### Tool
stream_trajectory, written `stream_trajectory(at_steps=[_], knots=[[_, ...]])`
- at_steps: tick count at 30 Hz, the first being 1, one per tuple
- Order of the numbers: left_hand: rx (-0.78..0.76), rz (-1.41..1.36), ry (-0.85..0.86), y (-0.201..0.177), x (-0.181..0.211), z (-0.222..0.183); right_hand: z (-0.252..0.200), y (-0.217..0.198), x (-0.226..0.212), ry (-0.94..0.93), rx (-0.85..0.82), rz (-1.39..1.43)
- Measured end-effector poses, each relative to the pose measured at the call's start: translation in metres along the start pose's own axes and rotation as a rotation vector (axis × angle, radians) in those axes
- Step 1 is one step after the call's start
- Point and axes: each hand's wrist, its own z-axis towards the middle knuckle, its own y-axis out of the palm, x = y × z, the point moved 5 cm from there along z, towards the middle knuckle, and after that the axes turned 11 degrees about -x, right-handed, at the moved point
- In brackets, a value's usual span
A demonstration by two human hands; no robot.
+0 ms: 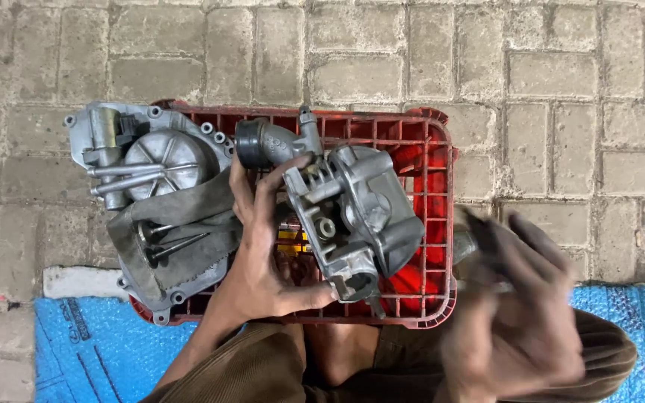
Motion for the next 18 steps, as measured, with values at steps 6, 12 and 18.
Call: stream_trajectory(at_steps=[6,12,18], knots=[[-0.033,0.047,0.014,-0.002,0.004,0.003,0.01,0.03,-0.019,-0.134,-0.312,-0.007],[-0.019,-0.003,-0.001,-0.001,0.008,0.005,0.014,0.031,-0.009,-0.21,-0.25,-0.199],[0.001,-0.01,-0.014,-0.001,0.005,0.002,0.004,0.021,-0.022,-0.164,-0.328,-0.188]])
